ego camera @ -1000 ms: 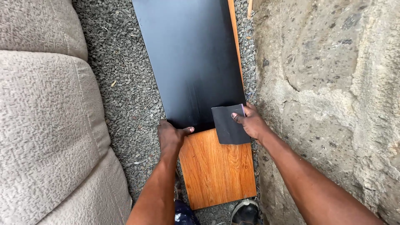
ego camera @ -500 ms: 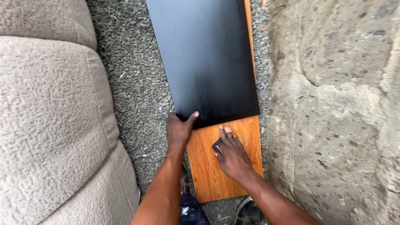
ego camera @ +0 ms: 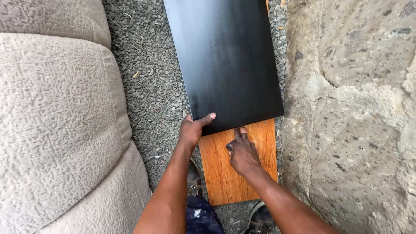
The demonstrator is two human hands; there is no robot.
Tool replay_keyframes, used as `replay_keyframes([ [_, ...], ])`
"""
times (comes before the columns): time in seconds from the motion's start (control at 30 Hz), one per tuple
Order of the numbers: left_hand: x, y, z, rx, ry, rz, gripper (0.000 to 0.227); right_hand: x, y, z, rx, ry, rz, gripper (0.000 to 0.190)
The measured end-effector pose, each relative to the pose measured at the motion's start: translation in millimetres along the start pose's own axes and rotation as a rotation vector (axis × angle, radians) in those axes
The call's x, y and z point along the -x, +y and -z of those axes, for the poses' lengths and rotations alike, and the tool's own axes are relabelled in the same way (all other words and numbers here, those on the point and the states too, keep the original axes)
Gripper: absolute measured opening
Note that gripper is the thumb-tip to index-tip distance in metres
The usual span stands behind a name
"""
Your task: The person opens a paint can and adds liquid from a bottle and a jug into it, then stirs the mixture with a stick. They then pick up a sanding block and sand the surface of several black wooden boards.
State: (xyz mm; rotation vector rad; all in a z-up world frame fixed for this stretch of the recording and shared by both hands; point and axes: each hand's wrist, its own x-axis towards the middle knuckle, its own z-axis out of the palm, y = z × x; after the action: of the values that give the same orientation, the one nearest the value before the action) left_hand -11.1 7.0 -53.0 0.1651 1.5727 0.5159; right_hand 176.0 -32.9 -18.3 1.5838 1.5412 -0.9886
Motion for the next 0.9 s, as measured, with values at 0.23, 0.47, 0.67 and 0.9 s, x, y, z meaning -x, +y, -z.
replay_keyframes([
  [0.23,12.6,-23.5,-10.9,0.588,-0.189,0.077,0.060,79.6,28.4,50.4,-0.539,-0.187,-0.063,0.044],
  [0.47,131.7,11.4,-16.4,0.832,-0.305,0.066,0.060,193.2,44.6,98.7,-1.865,-0.006,0.091,0.040],
  [0.67,306.5,25.7,-9.0,0.979,-0.237,0.205,0.068,297.2,-35.5,163.0,-1.908,0.377,-0.381,0.054],
  [0.9,483.0,-20.9,-0.1,1.130,-0.256,0.358,0.091,416.8,-42.0,133.0,-2.011,0.493,-0.243,0.038],
])
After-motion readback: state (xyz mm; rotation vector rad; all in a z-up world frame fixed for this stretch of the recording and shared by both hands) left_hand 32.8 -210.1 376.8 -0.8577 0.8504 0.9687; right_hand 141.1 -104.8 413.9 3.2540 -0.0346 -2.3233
